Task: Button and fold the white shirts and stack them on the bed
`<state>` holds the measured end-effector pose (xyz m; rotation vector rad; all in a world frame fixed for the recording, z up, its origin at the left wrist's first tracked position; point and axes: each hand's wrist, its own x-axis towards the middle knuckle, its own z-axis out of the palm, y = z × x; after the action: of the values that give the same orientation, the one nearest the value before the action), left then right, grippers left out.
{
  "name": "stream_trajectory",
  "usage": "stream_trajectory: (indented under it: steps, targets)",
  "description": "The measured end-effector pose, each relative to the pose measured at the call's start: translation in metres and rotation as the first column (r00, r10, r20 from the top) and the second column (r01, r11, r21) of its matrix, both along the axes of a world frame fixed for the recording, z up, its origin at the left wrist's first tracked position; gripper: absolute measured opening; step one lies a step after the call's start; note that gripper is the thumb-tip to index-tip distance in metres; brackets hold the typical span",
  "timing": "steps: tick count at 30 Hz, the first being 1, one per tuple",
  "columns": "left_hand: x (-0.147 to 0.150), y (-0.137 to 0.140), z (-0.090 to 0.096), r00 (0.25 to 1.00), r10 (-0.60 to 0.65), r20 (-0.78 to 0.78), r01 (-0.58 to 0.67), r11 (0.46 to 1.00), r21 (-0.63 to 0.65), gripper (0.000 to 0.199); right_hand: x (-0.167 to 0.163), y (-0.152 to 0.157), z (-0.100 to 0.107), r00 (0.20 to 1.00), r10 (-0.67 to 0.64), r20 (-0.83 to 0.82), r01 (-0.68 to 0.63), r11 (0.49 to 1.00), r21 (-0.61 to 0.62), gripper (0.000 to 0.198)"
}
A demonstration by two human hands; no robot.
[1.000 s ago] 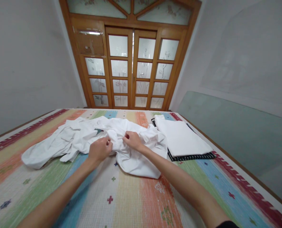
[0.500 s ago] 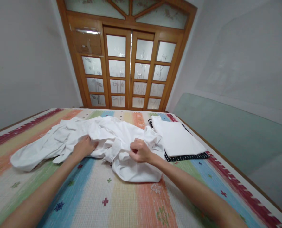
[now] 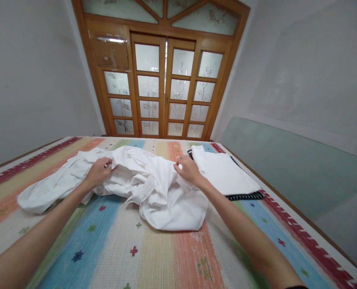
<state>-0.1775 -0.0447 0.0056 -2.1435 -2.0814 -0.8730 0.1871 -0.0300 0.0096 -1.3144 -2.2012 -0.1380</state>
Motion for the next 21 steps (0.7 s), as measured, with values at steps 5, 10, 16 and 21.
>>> stream_trajectory:
  steps: [5, 10, 16, 21]
  targets:
    - [-0.004, -0.016, 0.011, 0.981, 0.014, 0.195, -0.024, 0.999, 0.048, 0.026, 0.024, 0.040, -0.015, 0.971, -0.227, 0.077, 0.236, 0.962, -0.141, 0.018]
    - [-0.008, -0.024, 0.012, 0.978, 0.010, 0.210, -0.054, 0.977, 0.207, 0.025, 0.024, 0.044, -0.035, 0.976, -0.129, 0.173, 0.186, 0.910, -0.371, 0.038]
    - [-0.025, -0.019, 0.015, 0.963, 0.055, 0.263, -0.166, 0.891, 0.422, 0.021, 0.017, 0.037, -0.031, 0.929, -0.112, 0.352, 0.284, 0.826, -0.487, 0.034]
    - [-0.034, -0.026, 0.034, 0.820, 0.299, 0.488, -0.480, 0.824, 0.301, 0.011, 0.022, 0.034, -0.019, 0.922, -0.096, 0.374, 0.282, 0.830, -0.482, 0.021]
